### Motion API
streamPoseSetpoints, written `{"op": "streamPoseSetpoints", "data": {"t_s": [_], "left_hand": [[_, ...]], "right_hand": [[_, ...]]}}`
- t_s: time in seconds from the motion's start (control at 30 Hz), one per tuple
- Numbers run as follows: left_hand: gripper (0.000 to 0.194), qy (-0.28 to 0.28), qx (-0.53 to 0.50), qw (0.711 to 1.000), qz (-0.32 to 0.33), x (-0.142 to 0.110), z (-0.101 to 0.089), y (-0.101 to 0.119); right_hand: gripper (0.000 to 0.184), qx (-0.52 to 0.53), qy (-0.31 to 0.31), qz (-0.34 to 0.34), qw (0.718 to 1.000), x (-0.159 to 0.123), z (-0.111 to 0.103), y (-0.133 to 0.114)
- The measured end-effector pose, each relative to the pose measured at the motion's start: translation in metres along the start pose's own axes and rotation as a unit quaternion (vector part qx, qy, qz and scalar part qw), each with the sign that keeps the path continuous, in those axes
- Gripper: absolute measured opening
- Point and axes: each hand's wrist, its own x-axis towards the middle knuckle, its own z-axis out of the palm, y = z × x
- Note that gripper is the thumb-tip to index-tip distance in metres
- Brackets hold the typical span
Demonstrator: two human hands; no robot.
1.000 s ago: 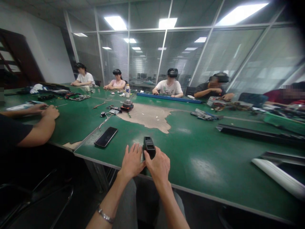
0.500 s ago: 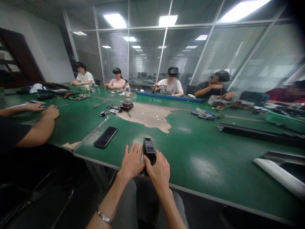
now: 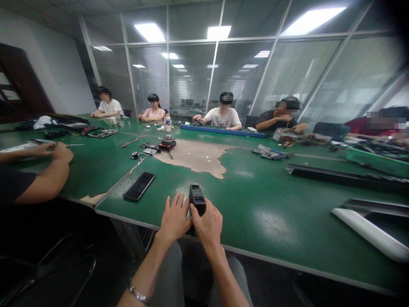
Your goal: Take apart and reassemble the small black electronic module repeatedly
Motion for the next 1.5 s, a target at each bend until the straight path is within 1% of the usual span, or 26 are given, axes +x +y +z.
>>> {"op": "streamPoseSetpoints", "data": {"t_s": [0.13,0.2,0.27,0.37,0.5,0.63,0.9,1.07,1.13,1.27,1.33,1.4,1.5], "left_hand": [[0.063,-0.004,-0.010,1.000,0.002,0.000,0.000,-0.001],[0.067,-0.001,-0.015,1.000,0.001,0.000,-0.001,-0.001],[0.071,0.005,-0.016,1.000,-0.002,0.000,0.000,0.000],[0.072,0.011,-0.012,1.000,-0.004,0.000,0.001,0.001],[0.072,0.016,-0.008,1.000,-0.002,-0.001,0.002,0.001],[0.071,0.011,-0.005,1.000,-0.003,-0.001,0.001,0.001],[0.071,0.003,-0.008,1.000,-0.005,-0.001,-0.001,0.002],[0.072,0.004,-0.014,1.000,-0.005,-0.001,-0.002,0.003],[0.072,0.004,-0.014,1.000,-0.005,-0.001,-0.003,0.003],[0.072,0.004,-0.012,1.000,-0.005,-0.001,-0.003,0.003],[0.073,0.005,-0.013,1.000,-0.006,-0.001,-0.003,0.003],[0.074,0.004,-0.012,1.000,-0.007,0.000,-0.002,0.002],[0.077,-0.001,-0.010,1.000,-0.010,0.000,-0.001,0.001]], "right_hand": [[0.043,0.055,0.033,-0.017,0.998,0.013,-0.011,-0.004],[0.046,0.078,0.055,-0.018,0.995,0.020,-0.017,-0.002],[0.047,0.082,0.076,-0.013,0.994,0.026,-0.023,0.006],[0.047,0.053,0.092,0.004,0.994,0.029,-0.026,0.026],[0.051,0.012,0.089,0.023,0.996,0.025,-0.023,0.051],[0.052,-0.014,0.079,0.034,0.996,0.021,-0.017,0.065],[0.045,-0.044,0.059,0.034,0.997,0.016,-0.014,0.073],[0.046,-0.076,0.051,0.040,0.995,0.014,-0.012,0.075],[0.052,-0.088,0.048,0.040,0.994,0.013,-0.011,0.075],[0.079,-0.100,0.056,0.049,0.992,0.012,-0.009,0.076],[0.088,-0.092,0.059,0.055,0.992,0.012,-0.009,0.076],[0.091,-0.083,0.062,0.058,0.993,0.012,-0.008,0.076],[0.088,-0.077,0.063,0.057,0.993,0.012,-0.009,0.076]]}}
